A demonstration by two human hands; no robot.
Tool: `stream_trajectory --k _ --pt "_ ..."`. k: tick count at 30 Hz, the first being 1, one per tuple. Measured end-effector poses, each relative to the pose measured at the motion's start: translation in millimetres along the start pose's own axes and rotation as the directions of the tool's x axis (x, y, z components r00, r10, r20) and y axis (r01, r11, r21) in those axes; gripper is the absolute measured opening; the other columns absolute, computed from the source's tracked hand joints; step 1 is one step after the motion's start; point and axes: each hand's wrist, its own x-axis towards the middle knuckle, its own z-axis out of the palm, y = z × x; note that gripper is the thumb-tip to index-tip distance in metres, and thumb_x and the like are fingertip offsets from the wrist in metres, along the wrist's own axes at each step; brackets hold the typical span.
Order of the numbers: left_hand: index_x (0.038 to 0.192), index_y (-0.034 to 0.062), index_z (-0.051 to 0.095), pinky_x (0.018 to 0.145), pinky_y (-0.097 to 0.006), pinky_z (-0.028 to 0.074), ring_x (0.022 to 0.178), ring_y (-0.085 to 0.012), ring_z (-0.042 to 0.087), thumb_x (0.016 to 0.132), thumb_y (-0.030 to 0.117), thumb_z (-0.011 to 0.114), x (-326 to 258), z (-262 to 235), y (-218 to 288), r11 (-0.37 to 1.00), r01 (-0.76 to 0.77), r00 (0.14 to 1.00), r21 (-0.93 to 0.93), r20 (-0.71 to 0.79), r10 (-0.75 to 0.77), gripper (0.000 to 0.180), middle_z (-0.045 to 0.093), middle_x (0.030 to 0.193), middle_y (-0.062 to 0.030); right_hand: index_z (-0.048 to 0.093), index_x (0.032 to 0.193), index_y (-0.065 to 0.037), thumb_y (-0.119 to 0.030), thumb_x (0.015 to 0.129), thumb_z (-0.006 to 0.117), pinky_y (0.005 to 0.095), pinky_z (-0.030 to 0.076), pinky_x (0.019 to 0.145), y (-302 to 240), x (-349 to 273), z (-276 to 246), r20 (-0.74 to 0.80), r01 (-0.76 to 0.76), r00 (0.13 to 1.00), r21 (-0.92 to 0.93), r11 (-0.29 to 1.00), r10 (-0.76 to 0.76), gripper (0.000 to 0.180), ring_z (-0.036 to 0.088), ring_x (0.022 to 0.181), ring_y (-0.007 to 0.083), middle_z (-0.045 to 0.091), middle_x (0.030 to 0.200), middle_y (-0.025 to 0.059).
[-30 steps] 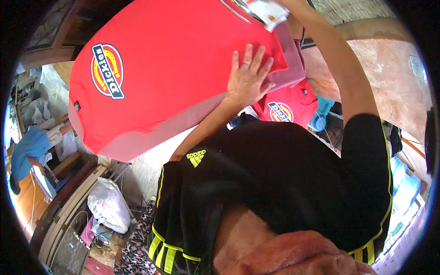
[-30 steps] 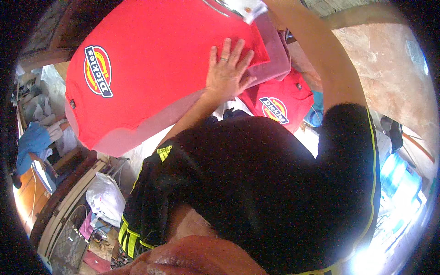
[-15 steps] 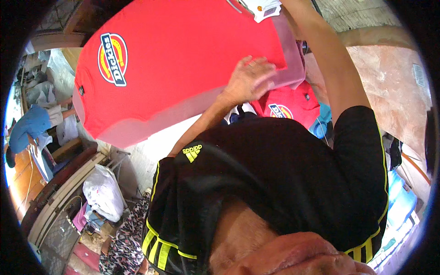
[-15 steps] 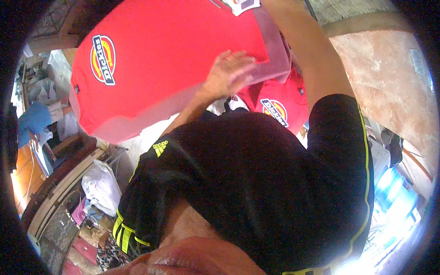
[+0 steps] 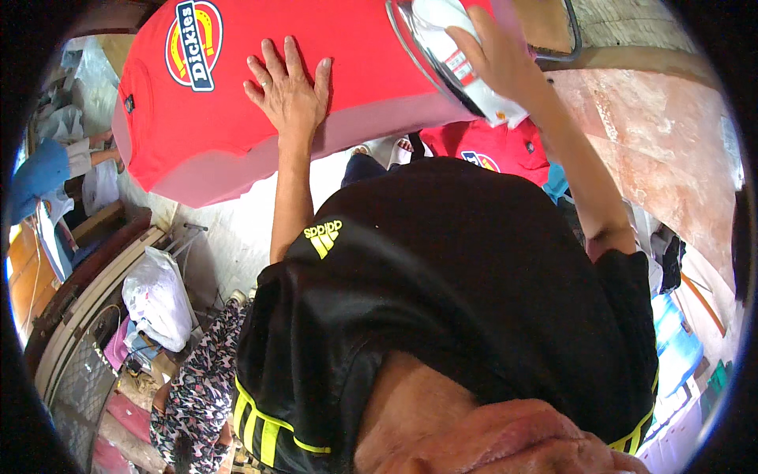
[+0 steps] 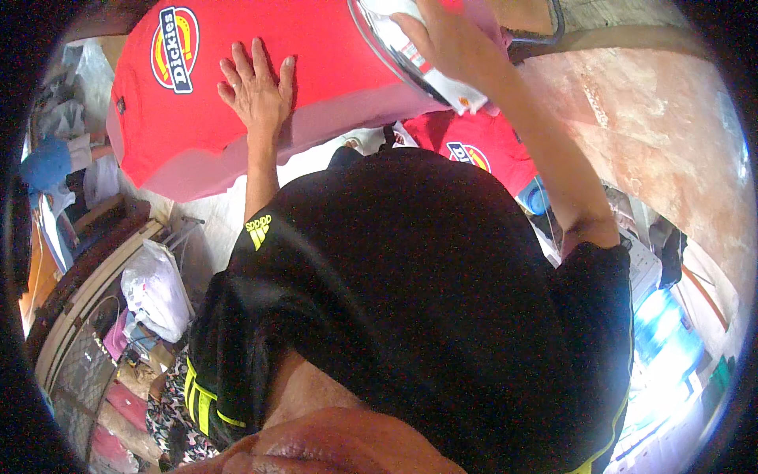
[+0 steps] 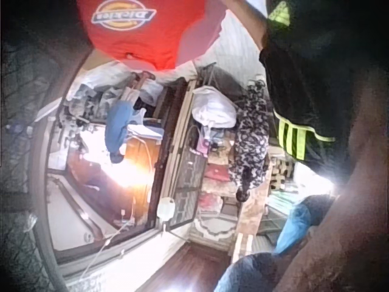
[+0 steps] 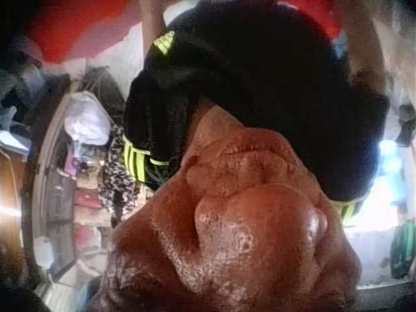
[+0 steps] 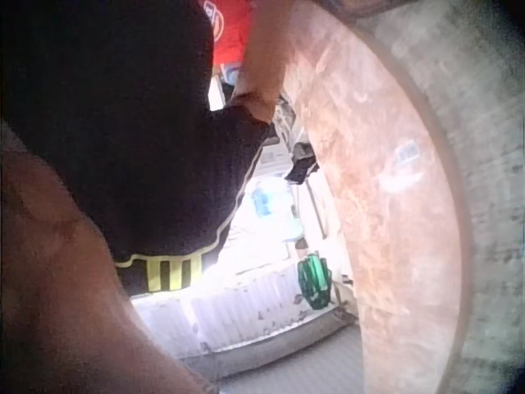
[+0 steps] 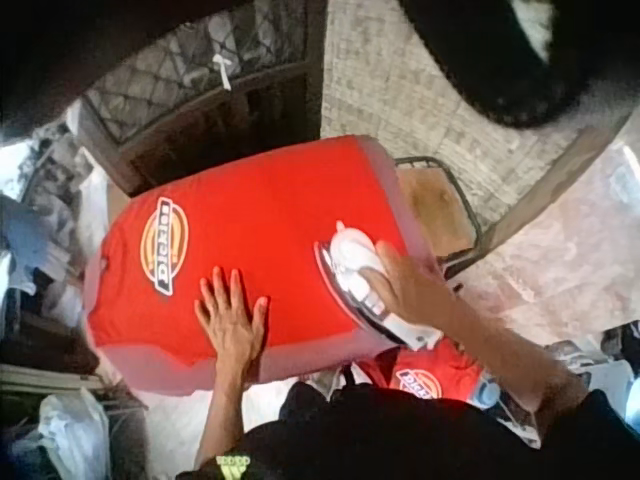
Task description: The person irons a red t-shirt on a pink ironing board. They smooth the fabric with their hands, use a white iron to press the shirt, and flip the shirt over to iron the other side. The person adjusts the shirt's position multiple times to ensure all areas are pressed.
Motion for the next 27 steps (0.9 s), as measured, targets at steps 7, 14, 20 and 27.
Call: stream_trajectory --k 7,14,20,27 --pt "0.151 0.0075 0.041 0.114 -0.068 0.017 0.147 -0.0498 0.023 0.095 0.062 0.047 2 1 -7 1.0 0.012 0.997 0.003 -0.077 -0.011 0.078 0.028 0.16 -0.0247 0.052 0.11 0.003 -0.034 0.103 0.055 0.0465 0.049 0.072 -15 95 38 0.158 -0.052 0.987 0.15 0.987 0.028 0.038 0.064 0.082 0.0445 0.063 0.088 0.028" --pt "0.155 0.0109 0.036 0.116 -0.068 0.012 0.15 -0.0483 0.015 0.096 0.065 0.043 -5 -23 -69 0.965 0.257 0.966 0.06 0.025 -0.258 0.08 0.023 0.163 -0.0223 0.049 0.097 0.004 -0.038 0.103 0.054 0.0454 0.048 0.063 -114 110 63 0.3 -0.105 0.954 0.25 0.962 0.026 0.043 0.068 0.075 0.0362 0.062 0.083 0.0298" --pt "0.154 0.0176 0.039 0.114 -0.07 0.014 0.149 -0.0486 0.017 0.096 0.064 0.045 45 -22 -126 0.978 0.207 0.978 0.038 -0.016 -0.207 0.074 0.026 0.162 -0.0213 0.054 0.109 0.009 -0.035 0.099 0.054 0.0533 0.051 0.08 -104 257 146 -0.12 0.095 0.991 0.263 0.96 -0.065 0.045 0.063 0.094 0.0526 0.064 0.098 0.0351" --pt "0.152 0.0206 0.042 0.113 -0.072 0.015 0.148 -0.05 0.02 0.093 0.066 0.047 84 -11 -183 0.984 0.175 0.982 0.022 -0.081 -0.172 0.074 0.027 0.162 -0.0196 0.054 0.111 0.013 -0.039 0.1 0.05 0.0546 0.052 0.081 -163 305 147 0.096 -0.276 0.96 0.459 0.844 0.262 0.053 0.064 0.094 0.0524 0.063 0.102 0.0378"
